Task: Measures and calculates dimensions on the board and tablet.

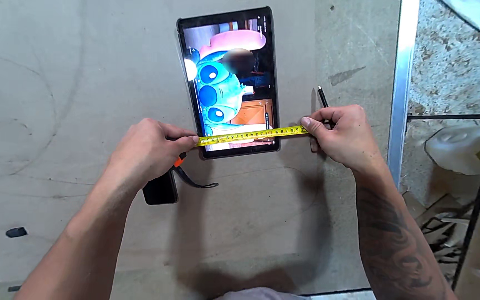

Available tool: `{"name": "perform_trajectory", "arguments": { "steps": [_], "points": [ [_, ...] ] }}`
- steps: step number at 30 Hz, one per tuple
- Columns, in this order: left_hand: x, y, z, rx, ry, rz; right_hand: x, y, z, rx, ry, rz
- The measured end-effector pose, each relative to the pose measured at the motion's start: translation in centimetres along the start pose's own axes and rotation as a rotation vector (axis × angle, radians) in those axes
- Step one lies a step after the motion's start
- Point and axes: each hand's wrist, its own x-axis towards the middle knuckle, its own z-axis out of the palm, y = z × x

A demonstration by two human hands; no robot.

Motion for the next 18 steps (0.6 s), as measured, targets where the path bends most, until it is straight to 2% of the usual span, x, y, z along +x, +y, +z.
{"name": "perform_trajectory", "arguments": {
  "steps": [18],
  "points": [
    [0.54, 0.95, -0.9, -0.113, -0.097, -0.086, 0.5, 0.21, -0.51, 0.027, -0.03, 0.039]
  ]
}}
